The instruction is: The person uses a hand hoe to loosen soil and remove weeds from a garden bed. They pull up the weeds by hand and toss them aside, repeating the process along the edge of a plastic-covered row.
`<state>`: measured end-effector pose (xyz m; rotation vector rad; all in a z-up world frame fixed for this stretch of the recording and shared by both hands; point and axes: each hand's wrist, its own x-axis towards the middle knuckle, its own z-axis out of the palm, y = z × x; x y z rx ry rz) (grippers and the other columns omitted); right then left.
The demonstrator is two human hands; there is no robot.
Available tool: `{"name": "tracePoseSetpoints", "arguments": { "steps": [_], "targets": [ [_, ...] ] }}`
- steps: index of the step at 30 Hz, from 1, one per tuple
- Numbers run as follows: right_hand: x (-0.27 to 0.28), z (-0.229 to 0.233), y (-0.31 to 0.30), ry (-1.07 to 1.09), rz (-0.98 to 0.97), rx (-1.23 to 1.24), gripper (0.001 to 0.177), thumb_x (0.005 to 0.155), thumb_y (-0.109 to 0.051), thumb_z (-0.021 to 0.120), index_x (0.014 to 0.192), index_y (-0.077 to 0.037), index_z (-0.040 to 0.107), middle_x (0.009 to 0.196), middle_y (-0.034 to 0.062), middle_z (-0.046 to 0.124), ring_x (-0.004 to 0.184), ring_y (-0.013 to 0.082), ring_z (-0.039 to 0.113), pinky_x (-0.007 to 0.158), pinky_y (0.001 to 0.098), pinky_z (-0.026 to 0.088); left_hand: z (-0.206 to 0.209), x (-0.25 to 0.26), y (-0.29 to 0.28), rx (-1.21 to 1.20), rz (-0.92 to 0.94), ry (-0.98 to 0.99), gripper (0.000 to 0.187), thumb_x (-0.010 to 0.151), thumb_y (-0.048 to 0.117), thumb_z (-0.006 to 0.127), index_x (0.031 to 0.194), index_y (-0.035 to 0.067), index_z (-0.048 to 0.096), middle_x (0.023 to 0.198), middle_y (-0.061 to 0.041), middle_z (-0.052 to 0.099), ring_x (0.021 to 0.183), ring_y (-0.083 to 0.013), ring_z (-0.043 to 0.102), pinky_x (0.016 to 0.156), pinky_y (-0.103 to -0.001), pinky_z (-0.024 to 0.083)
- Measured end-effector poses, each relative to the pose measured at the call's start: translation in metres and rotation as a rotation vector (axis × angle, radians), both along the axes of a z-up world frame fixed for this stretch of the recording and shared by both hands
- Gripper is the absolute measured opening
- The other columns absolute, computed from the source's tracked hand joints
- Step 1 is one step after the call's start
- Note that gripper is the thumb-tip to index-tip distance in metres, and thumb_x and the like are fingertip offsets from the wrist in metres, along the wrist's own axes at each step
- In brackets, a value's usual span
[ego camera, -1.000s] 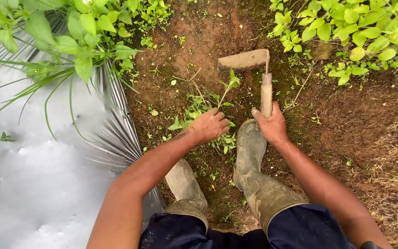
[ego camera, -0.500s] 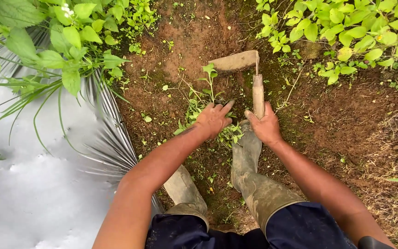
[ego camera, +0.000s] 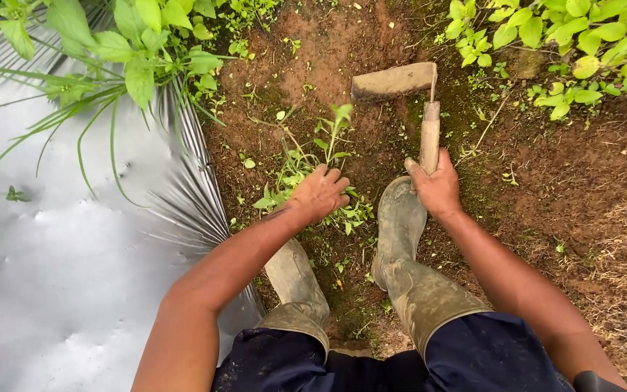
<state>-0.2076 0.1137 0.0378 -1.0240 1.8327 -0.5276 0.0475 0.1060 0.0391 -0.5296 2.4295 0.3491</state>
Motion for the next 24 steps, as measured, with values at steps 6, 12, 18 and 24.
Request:
{"name": "tracePoseSetpoints", "arguments": {
  "steps": [6, 12, 18, 24],
  "targets": [
    [-0.003, -0.009, 0.004, 0.038, 0.001, -0.043, 0.029, 0.099, -0.021, 0.076, 0.113, -0.005, 0.055, 0.071, 0.0137, 0.064, 0.054, 0.0213, 0.067, 0.052, 0.0323, 0.059, 0.009, -0.026, 0.014, -0.043, -0.274, -0.011, 0.061, 0.091, 0.006, 0.069, 0.141, 0.039, 0.054, 0.135, -0.002, 0.056, 0.125, -0.0226, 0.056, 0.101, -0.039, 0.048],
    [-0.002, -0.008, 0.002, 0.048, -0.001, -0.031, 0.031, 0.099, -0.021, 0.076, 0.117, -0.005, 0.055, 0.077, 0.0137, 0.065, 0.057, 0.0195, 0.068, 0.055, 0.0306, 0.061, 0.004, -0.049, 0.015, -0.086, -0.426, -0.093, 0.067, 0.091, 0.007, 0.070, 0.145, 0.041, 0.052, 0.144, -0.004, 0.050, 0.125, -0.0242, 0.055, 0.104, -0.044, 0.047],
    [0.000, -0.008, 0.002, 0.087, -0.007, -0.017, 0.029, 0.096, -0.025, 0.078, 0.109, -0.008, 0.058, 0.074, 0.0142, 0.066, 0.056, 0.0236, 0.069, 0.057, 0.0376, 0.058, 0.018, -0.060, 0.009, -0.047, -0.506, -0.117, 0.079, 0.092, 0.008, 0.069, 0.151, 0.052, 0.040, 0.158, -0.002, 0.041, 0.133, -0.0305, 0.054, 0.111, -0.054, 0.043],
    [-0.003, -0.015, 0.003, 0.098, -0.017, 0.005, 0.030, 0.094, -0.028, 0.079, 0.106, -0.010, 0.058, 0.073, 0.0157, 0.066, 0.057, 0.0265, 0.070, 0.059, 0.0396, 0.057, -0.022, -0.066, 0.024, -0.085, -0.463, -0.116, 0.065, 0.096, 0.011, 0.067, 0.148, 0.047, 0.050, 0.154, 0.000, 0.044, 0.127, -0.0279, 0.057, 0.106, -0.051, 0.046]
  ]
}}
